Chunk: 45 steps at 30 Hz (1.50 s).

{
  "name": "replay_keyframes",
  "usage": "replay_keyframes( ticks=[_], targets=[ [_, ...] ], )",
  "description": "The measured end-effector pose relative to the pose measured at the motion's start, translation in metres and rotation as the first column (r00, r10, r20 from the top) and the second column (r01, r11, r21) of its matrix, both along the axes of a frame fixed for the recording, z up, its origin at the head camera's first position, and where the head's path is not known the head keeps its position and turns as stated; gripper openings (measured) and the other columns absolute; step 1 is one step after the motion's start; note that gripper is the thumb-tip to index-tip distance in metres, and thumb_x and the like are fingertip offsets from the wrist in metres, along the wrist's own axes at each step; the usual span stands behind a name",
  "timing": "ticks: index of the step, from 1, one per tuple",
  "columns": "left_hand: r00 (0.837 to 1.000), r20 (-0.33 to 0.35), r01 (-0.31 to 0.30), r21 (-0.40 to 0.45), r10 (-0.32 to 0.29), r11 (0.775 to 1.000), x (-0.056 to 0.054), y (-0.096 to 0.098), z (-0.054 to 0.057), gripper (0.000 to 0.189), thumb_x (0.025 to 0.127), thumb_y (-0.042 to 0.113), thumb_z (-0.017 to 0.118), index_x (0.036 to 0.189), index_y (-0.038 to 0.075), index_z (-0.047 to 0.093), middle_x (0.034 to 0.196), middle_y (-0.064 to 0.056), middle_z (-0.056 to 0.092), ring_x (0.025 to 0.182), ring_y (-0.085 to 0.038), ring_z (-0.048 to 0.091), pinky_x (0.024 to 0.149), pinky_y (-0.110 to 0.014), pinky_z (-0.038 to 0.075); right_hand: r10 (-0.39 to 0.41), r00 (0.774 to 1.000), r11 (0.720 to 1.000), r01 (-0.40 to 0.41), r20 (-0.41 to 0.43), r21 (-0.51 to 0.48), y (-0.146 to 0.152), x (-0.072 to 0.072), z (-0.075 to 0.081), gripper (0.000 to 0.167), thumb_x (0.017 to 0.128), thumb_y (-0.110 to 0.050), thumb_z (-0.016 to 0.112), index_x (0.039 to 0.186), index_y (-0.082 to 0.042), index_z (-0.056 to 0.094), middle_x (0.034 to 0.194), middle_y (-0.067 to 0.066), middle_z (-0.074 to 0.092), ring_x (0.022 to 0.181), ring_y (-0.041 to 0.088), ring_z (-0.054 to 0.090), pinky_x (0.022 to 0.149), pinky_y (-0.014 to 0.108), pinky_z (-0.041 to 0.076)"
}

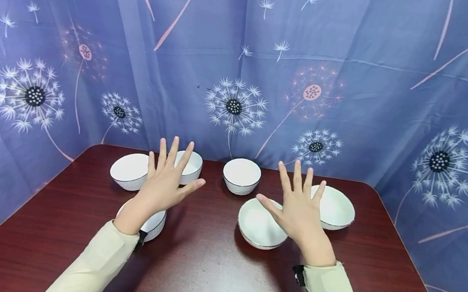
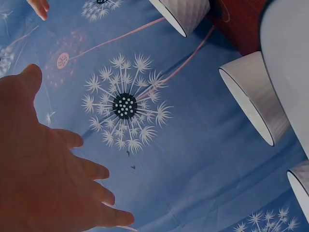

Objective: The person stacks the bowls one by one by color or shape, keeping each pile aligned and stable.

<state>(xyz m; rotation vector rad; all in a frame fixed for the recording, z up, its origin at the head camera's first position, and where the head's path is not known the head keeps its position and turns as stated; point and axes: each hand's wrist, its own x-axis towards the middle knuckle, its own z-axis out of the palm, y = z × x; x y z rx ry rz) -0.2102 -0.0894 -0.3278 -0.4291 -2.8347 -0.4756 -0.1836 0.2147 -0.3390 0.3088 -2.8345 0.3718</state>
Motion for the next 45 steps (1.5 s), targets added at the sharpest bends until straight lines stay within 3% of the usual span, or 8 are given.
replay_keyframes(
  ticks=[7, 20, 29, 36, 45],
  targets=[
    [0.998, -0.051, 0.022, -0.007, -0.022, 1.0, 0.0, 0.005, 0.002, 0.089, 0.089, 0.067, 0.046, 0.156, 0.026, 0.006, 0.16, -0.012, -0.011, 0.139, -0.03, -0.029, 0.114, -0.061, -0.011, 0.0, 1.0, 1.0, 0.0, -0.03, -0.003, 0.005, 0.0, 0.001, 0.091, 0.089, -0.065, 0.049, 0.156, -0.019, 0.01, 0.158, 0.023, 0.0, 0.141, 0.049, -0.009, 0.106, 0.072, -0.014],
    [0.995, -0.088, 0.039, -0.044, -0.043, 0.998, -0.001, 0.017, 0.003, 0.084, 0.089, 0.068, 0.045, 0.155, 0.029, 0.011, 0.16, -0.014, -0.004, 0.141, -0.033, -0.024, 0.115, -0.06, -0.006, -0.024, 0.998, 1.0, 0.025, -0.058, 0.014, 0.019, -0.001, 0.004, 0.09, 0.088, -0.066, 0.05, 0.156, -0.021, 0.011, 0.157, 0.026, 0.004, 0.14, 0.053, -0.003, 0.105, 0.075, -0.008],
    [0.986, -0.126, 0.105, -0.024, -0.107, 0.994, 0.002, 0.028, 0.002, 0.081, 0.091, 0.063, 0.047, 0.156, 0.026, 0.013, 0.159, -0.018, 0.005, 0.144, -0.038, -0.012, 0.116, -0.062, 0.007, -0.035, 0.997, 0.999, 0.035, -0.072, -0.002, 0.038, -0.003, 0.004, 0.091, 0.088, -0.063, 0.053, 0.156, -0.019, 0.011, 0.155, 0.029, 0.009, 0.138, 0.055, 0.001, 0.106, 0.075, -0.005],
    [0.976, -0.138, 0.17, 0.017, -0.166, 0.985, 0.005, 0.039, 0.001, 0.079, 0.092, 0.056, 0.052, 0.155, 0.026, 0.016, 0.159, -0.017, 0.011, 0.145, -0.038, -0.006, 0.117, -0.058, 0.007, -0.057, 0.996, 0.998, 0.055, -0.07, -0.029, 0.057, -0.004, 0.004, 0.09, 0.089, -0.061, 0.053, 0.156, -0.019, 0.01, 0.155, 0.028, 0.01, 0.138, 0.055, 0.004, 0.107, 0.074, -0.004],
    [0.959, -0.153, 0.249, 0.044, -0.239, 0.968, 0.006, 0.052, -0.003, 0.072, 0.094, 0.054, 0.051, 0.153, 0.022, 0.026, 0.156, -0.017, 0.02, 0.145, -0.038, 0.004, 0.116, -0.057, 0.015, -0.046, 0.998, 0.995, 0.042, -0.04, -0.087, 0.081, -0.011, -0.003, 0.087, 0.092, -0.054, 0.054, 0.156, -0.018, 0.008, 0.155, 0.028, 0.011, 0.139, 0.054, 0.006, 0.107, 0.074, 0.0]
  ],
)
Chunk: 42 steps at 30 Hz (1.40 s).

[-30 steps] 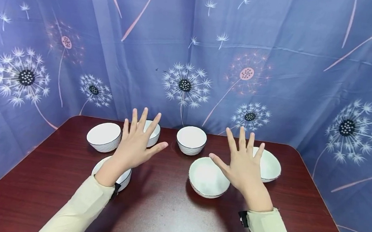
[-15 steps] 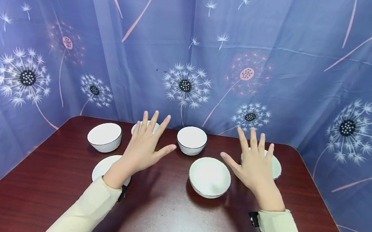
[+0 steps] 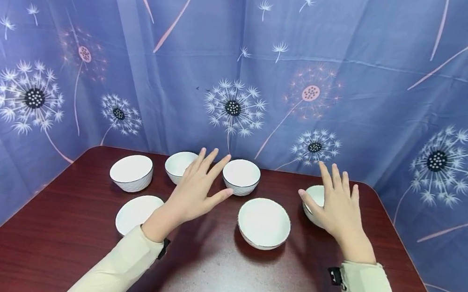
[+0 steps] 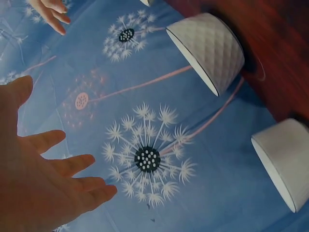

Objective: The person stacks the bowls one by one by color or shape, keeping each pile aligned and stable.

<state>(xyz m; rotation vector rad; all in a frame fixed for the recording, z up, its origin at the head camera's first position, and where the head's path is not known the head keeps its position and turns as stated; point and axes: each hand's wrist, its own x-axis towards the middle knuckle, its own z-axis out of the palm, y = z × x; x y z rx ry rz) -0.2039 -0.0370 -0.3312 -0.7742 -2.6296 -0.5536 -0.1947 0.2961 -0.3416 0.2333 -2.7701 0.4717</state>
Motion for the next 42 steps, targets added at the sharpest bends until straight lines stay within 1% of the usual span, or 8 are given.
replay_keyframes(
  ticks=[5, 10, 17, 21, 26, 33, 37, 42],
  targets=[
    [0.999, 0.017, 0.037, 0.038, -0.037, 0.999, 0.001, 0.007, -0.003, 0.067, 0.095, 0.05, 0.051, 0.151, 0.018, 0.033, 0.154, -0.018, 0.027, 0.143, -0.04, 0.015, 0.115, -0.058, 0.022, 0.001, 0.999, 0.999, 0.0, 0.032, -0.033, 0.014, -0.004, -0.006, 0.084, 0.094, -0.051, 0.052, 0.156, -0.016, 0.007, 0.155, 0.028, 0.01, 0.14, 0.051, 0.005, 0.108, 0.073, 0.002],
    [0.997, 0.061, 0.037, 0.048, -0.04, 0.998, 0.0, 0.012, -0.01, 0.064, 0.096, 0.047, 0.052, 0.149, 0.015, 0.035, 0.15, -0.017, 0.033, 0.141, -0.039, 0.024, 0.11, -0.058, 0.031, 0.003, 0.999, 0.997, 0.001, 0.054, -0.073, 0.026, -0.009, -0.016, 0.083, 0.095, -0.048, 0.052, 0.156, -0.014, 0.006, 0.155, 0.029, 0.01, 0.139, 0.053, 0.007, 0.104, 0.076, 0.006],
    [0.992, 0.101, 0.07, 0.067, -0.076, 0.995, -0.003, 0.02, -0.022, 0.066, 0.096, 0.04, 0.057, 0.149, 0.008, 0.033, 0.142, -0.016, 0.042, 0.133, -0.031, 0.038, 0.104, -0.05, 0.042, 0.023, 0.996, 0.991, -0.012, 0.087, -0.131, 0.046, -0.014, -0.029, 0.082, 0.097, -0.043, 0.05, 0.155, -0.01, 0.003, 0.153, 0.033, 0.008, 0.136, 0.058, 0.005, 0.104, 0.076, 0.01],
    [0.981, 0.157, 0.093, 0.119, -0.112, 0.988, -0.004, 0.024, -0.028, 0.067, 0.095, 0.036, 0.058, 0.149, 0.005, 0.031, 0.142, -0.015, 0.044, 0.13, -0.03, 0.041, 0.105, -0.044, 0.042, 0.041, 0.995, 0.984, -0.024, 0.094, -0.174, 0.055, -0.015, -0.035, 0.081, 0.098, -0.038, 0.05, 0.154, -0.005, 0.003, 0.153, 0.033, 0.008, 0.136, 0.058, 0.005, 0.105, 0.074, 0.011],
    [0.956, 0.26, 0.088, 0.173, -0.132, 0.981, -0.004, 0.031, -0.035, 0.069, 0.096, 0.035, 0.058, 0.15, 0.004, 0.028, 0.143, -0.014, 0.043, 0.132, -0.029, 0.039, 0.107, -0.042, 0.041, 0.051, 0.995, 0.976, -0.031, 0.085, -0.216, 0.063, -0.016, -0.041, 0.079, 0.098, -0.034, 0.05, 0.153, 0.0, 0.004, 0.151, 0.036, 0.01, 0.137, 0.055, 0.01, 0.105, 0.073, 0.015],
    [0.902, 0.402, 0.055, 0.253, -0.156, 0.966, -0.003, 0.039, -0.043, 0.068, 0.096, 0.031, 0.058, 0.151, 0.006, 0.026, 0.149, -0.015, 0.037, 0.138, -0.029, 0.033, 0.11, -0.045, 0.037, 0.029, 0.995, 0.971, -0.006, 0.092, -0.239, 0.072, -0.015, -0.053, 0.072, 0.1, -0.028, 0.045, 0.151, 0.004, 0.006, 0.147, 0.041, 0.014, 0.133, 0.059, 0.015, 0.102, 0.074, 0.019],
    [0.879, 0.436, 0.058, 0.303, -0.192, 0.951, -0.002, 0.041, -0.048, 0.068, 0.096, 0.028, 0.058, 0.15, 0.003, 0.026, 0.15, -0.015, 0.035, 0.138, -0.03, 0.033, 0.111, -0.046, 0.035, 0.014, 0.993, 0.969, 0.014, 0.114, -0.246, 0.073, -0.014, -0.057, 0.067, 0.102, -0.025, 0.041, 0.151, 0.005, 0.007, 0.146, 0.041, 0.015, 0.131, 0.06, 0.016, 0.1, 0.075, 0.021],
    [0.857, 0.463, 0.048, 0.364, -0.226, 0.93, -0.003, 0.042, -0.053, 0.066, 0.095, 0.024, 0.058, 0.149, 0.0, 0.028, 0.144, -0.02, 0.041, 0.133, -0.031, 0.041, 0.108, -0.046, 0.039, -0.012, 0.996, 0.967, 0.035, 0.092, -0.251, 0.072, -0.017, -0.06, 0.061, 0.101, -0.02, 0.039, 0.148, 0.009, 0.013, 0.141, 0.044, 0.022, 0.127, 0.061, 0.023, 0.098, 0.073, 0.025]
  ],
)
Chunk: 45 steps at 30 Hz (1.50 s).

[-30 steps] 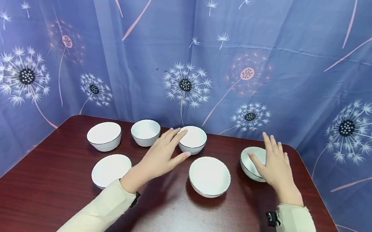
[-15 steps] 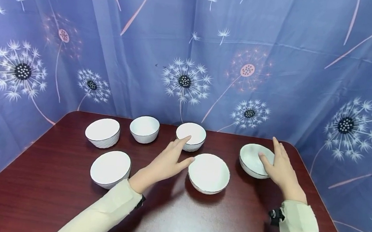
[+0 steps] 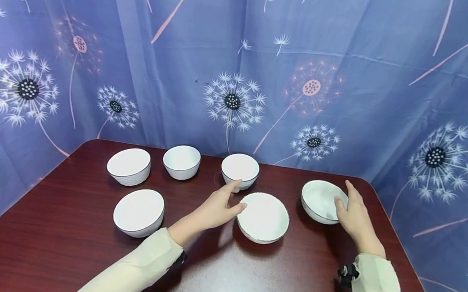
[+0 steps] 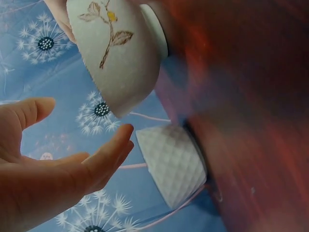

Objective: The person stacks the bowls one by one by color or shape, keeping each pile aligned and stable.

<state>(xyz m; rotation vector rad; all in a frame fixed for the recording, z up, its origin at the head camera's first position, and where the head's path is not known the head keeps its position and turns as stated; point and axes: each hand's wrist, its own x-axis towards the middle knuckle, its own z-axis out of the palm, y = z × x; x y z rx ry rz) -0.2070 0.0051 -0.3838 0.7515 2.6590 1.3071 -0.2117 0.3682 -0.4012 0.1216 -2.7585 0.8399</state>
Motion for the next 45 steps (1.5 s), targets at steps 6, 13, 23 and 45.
replay_keyframes(
  ticks=[6, 13, 23, 45],
  targets=[
    [0.995, 0.103, -0.013, 0.067, 0.006, 0.998, 0.0, 0.003, -0.008, 0.062, 0.095, 0.021, 0.059, 0.147, 0.001, 0.031, 0.138, -0.023, 0.047, 0.128, -0.033, 0.046, 0.105, -0.047, 0.043, -0.067, 0.997, 0.997, 0.068, 0.034, -0.036, -0.003, 0.002, -0.003, 0.059, 0.1, -0.018, 0.038, 0.146, 0.011, 0.016, 0.134, 0.046, 0.029, 0.119, 0.063, 0.03, 0.095, 0.071, 0.03],
    [0.937, 0.348, -0.098, 0.266, -0.001, 0.959, 0.001, 0.009, -0.015, 0.061, 0.094, 0.012, 0.06, 0.147, 0.0, 0.031, 0.133, -0.023, 0.048, 0.114, -0.033, 0.055, 0.078, -0.041, 0.059, -0.108, 0.991, 0.988, 0.115, 0.075, -0.098, -0.004, 0.003, -0.005, 0.055, 0.101, -0.016, 0.033, 0.145, 0.012, 0.016, 0.131, 0.047, 0.034, 0.118, 0.062, 0.034, 0.097, 0.068, 0.032],
    [0.842, 0.538, -0.218, 0.42, -0.048, 0.881, 0.0, 0.014, -0.022, 0.054, 0.095, 0.004, 0.055, 0.144, -0.004, 0.033, 0.129, -0.024, 0.049, 0.095, -0.028, 0.064, 0.069, -0.04, 0.061, -0.119, 0.984, 0.965, 0.147, 0.134, -0.219, -0.001, 0.005, -0.008, 0.05, 0.101, -0.013, 0.028, 0.141, 0.016, 0.022, 0.131, 0.045, 0.034, 0.095, 0.04, 0.057, 0.078, 0.043, 0.056],
    [0.758, 0.644, -0.326, 0.517, -0.108, 0.792, 0.004, 0.021, -0.035, 0.054, 0.088, -0.006, 0.042, 0.141, -0.005, 0.031, 0.116, -0.02, 0.049, 0.093, -0.03, 0.063, 0.067, -0.043, 0.061, 0.105, 0.951, 0.747, 0.118, 0.291, -0.654, 0.007, 0.011, -0.014, 0.056, 0.101, -0.013, 0.017, 0.145, 0.013, -0.006, 0.139, 0.045, 0.01, 0.072, 0.005, 0.062, 0.069, 0.033, 0.061]
  ],
)
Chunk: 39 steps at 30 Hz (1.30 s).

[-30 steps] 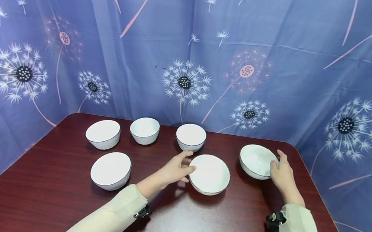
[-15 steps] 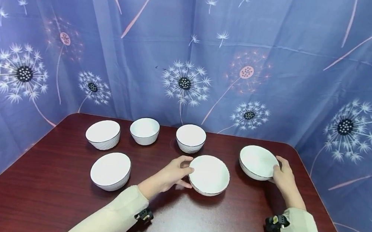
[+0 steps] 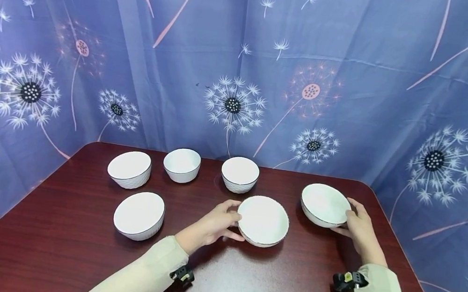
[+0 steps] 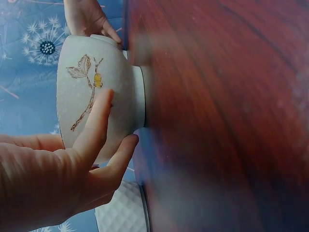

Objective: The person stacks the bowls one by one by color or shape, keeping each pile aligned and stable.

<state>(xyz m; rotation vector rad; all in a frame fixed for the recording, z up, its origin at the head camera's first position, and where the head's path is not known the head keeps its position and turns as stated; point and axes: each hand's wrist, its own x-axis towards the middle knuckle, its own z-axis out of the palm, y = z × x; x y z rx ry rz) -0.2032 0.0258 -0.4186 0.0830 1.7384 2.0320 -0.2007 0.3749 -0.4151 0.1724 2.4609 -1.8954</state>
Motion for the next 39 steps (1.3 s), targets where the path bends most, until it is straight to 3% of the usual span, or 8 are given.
replay_keyframes(
  ticks=[7, 11, 15, 17, 19, 24, 34, 39],
  targets=[
    [1.0, 0.03, -0.003, 0.044, 0.002, 0.999, 0.002, 0.0, -0.003, 0.055, 0.088, -0.005, 0.041, 0.142, -0.004, 0.03, 0.119, -0.023, 0.049, 0.095, -0.035, 0.063, 0.069, -0.046, 0.06, 0.019, 0.999, 0.991, -0.013, 0.043, -0.131, 0.004, 0.003, 0.002, 0.058, 0.103, -0.016, 0.023, 0.15, 0.004, -0.004, 0.145, 0.038, 0.0, 0.078, 0.005, 0.063, 0.073, 0.035, 0.06],
    [0.998, 0.055, -0.007, 0.063, 0.004, 0.998, 0.003, 0.0, -0.006, 0.053, 0.09, -0.004, 0.041, 0.142, -0.004, 0.03, 0.118, -0.025, 0.051, 0.095, -0.037, 0.063, 0.069, -0.048, 0.06, 0.014, 0.998, 0.973, -0.002, 0.054, -0.229, 0.007, 0.005, 0.0, 0.054, 0.103, -0.016, 0.03, 0.152, -0.005, 0.008, 0.137, 0.034, 0.019, 0.08, 0.007, 0.064, 0.073, 0.035, 0.06],
    [0.998, 0.062, -0.009, 0.078, 0.004, 0.997, 0.004, 0.0, -0.007, 0.054, 0.089, -0.003, 0.041, 0.142, -0.004, 0.03, 0.115, -0.026, 0.053, 0.096, -0.04, 0.063, 0.069, -0.049, 0.06, 0.014, 0.999, 0.951, 0.0, 0.045, -0.309, 0.01, 0.006, -0.001, 0.048, 0.102, -0.015, 0.035, 0.148, -0.012, 0.02, 0.115, 0.007, 0.046, 0.081, 0.01, 0.065, 0.073, 0.034, 0.061],
    [0.998, 0.064, -0.011, 0.08, 0.005, 0.997, 0.004, 0.0, -0.006, 0.055, 0.089, -0.003, 0.041, 0.143, -0.003, 0.03, 0.115, -0.026, 0.053, 0.096, -0.04, 0.063, 0.069, -0.049, 0.06, 0.011, 0.999, 0.939, 0.003, 0.038, -0.343, 0.011, 0.005, -0.001, 0.046, 0.102, -0.015, 0.037, 0.146, -0.014, 0.023, 0.105, -0.007, 0.051, 0.081, 0.011, 0.065, 0.072, 0.035, 0.061],
    [0.998, 0.067, -0.013, 0.08, 0.008, 0.997, 0.004, 0.0, -0.006, 0.056, 0.089, -0.004, 0.041, 0.143, -0.003, 0.029, 0.116, -0.027, 0.053, 0.097, -0.041, 0.063, 0.07, -0.049, 0.06, 0.009, 1.0, 0.933, 0.001, 0.026, -0.361, 0.011, 0.005, -0.002, 0.045, 0.102, -0.014, 0.038, 0.145, -0.015, 0.025, 0.1, -0.012, 0.054, 0.081, 0.012, 0.065, 0.072, 0.035, 0.061],
    [0.997, 0.075, -0.022, 0.09, 0.015, 0.996, 0.005, 0.001, -0.006, 0.057, 0.088, -0.005, 0.041, 0.144, -0.002, 0.03, 0.116, -0.026, 0.053, 0.097, -0.042, 0.062, 0.069, -0.05, 0.059, 0.004, 1.0, 0.92, 0.002, 0.014, -0.391, 0.013, 0.007, -0.003, 0.043, 0.101, -0.012, 0.039, 0.143, -0.016, 0.028, 0.097, -0.013, 0.056, 0.08, 0.013, 0.065, 0.071, 0.035, 0.061],
    [0.998, 0.058, -0.018, 0.092, 0.013, 0.996, 0.006, 0.001, -0.002, 0.057, 0.088, -0.006, 0.042, 0.144, -0.003, 0.031, 0.117, -0.028, 0.054, 0.094, -0.043, 0.063, 0.068, -0.05, 0.059, -0.012, 1.0, 0.93, 0.02, 0.023, -0.366, 0.012, 0.007, -0.002, 0.045, 0.101, -0.013, 0.042, 0.144, -0.016, 0.028, 0.102, -0.013, 0.052, 0.081, 0.012, 0.065, 0.072, 0.034, 0.061],
    [0.999, 0.047, -0.012, 0.09, 0.008, 0.996, 0.005, 0.001, -0.001, 0.058, 0.087, -0.007, 0.041, 0.144, -0.004, 0.031, 0.117, -0.029, 0.054, 0.093, -0.043, 0.064, 0.068, -0.049, 0.06, -0.01, 0.999, 0.93, 0.021, 0.03, -0.367, 0.009, 0.006, -0.001, 0.045, 0.101, -0.013, 0.043, 0.144, -0.017, 0.03, 0.11, -0.007, 0.047, 0.082, 0.011, 0.065, 0.072, 0.035, 0.061]
  ],
)
